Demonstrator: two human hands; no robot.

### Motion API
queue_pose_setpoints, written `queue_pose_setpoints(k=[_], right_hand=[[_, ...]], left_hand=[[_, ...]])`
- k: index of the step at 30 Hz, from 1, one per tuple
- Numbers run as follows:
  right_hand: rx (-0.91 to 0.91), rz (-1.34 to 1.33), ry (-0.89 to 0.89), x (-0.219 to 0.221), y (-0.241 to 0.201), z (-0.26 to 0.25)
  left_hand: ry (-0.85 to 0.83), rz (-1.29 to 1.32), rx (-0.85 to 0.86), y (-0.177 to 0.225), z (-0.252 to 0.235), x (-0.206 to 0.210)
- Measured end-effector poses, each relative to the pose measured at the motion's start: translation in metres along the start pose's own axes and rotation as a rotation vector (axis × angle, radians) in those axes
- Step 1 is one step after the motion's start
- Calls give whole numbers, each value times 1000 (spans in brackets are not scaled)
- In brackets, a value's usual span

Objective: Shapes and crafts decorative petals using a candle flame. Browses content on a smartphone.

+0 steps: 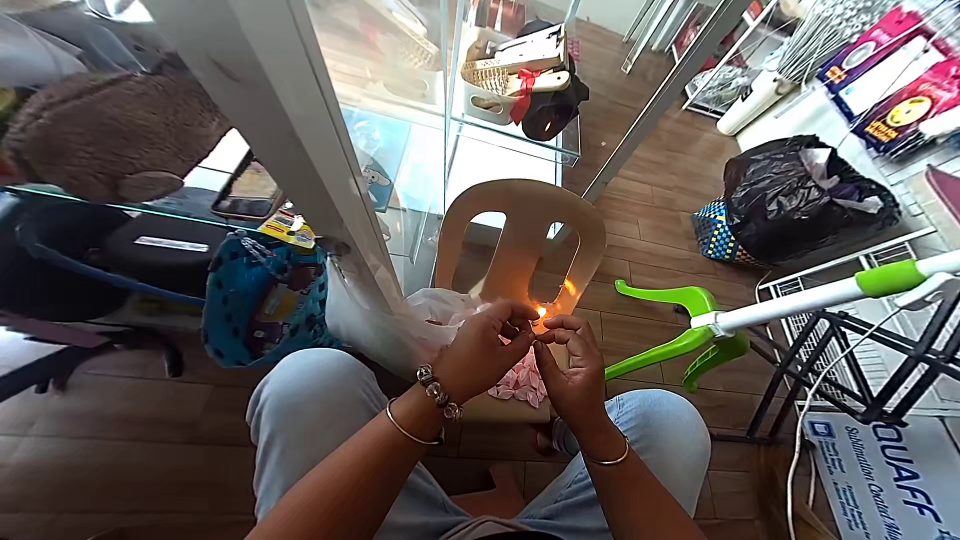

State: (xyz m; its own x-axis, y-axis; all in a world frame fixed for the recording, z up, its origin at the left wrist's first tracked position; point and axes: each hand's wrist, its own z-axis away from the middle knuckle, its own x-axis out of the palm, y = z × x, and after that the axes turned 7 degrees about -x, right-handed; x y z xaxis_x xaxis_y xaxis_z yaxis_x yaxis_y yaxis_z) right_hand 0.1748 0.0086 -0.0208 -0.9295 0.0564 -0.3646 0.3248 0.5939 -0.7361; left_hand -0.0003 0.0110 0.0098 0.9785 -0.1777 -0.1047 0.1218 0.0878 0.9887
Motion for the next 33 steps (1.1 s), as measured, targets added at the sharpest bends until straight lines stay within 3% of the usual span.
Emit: queue_pose_setpoints(k=[15,22,26,33], right_hand=[[60,-29,-41,-7,0,1],[15,33,-52,-10,0,-2],[186,-186,17,-11,-3,-6],[437,-429,112,-10,-4,-7]], left_hand=[[-109,55,17,-2,-4,-4],[-80,137,-95,3,-3,-2],[-45,424,-341,9,-5,2],[-74,498,-369,6,-2,20]])
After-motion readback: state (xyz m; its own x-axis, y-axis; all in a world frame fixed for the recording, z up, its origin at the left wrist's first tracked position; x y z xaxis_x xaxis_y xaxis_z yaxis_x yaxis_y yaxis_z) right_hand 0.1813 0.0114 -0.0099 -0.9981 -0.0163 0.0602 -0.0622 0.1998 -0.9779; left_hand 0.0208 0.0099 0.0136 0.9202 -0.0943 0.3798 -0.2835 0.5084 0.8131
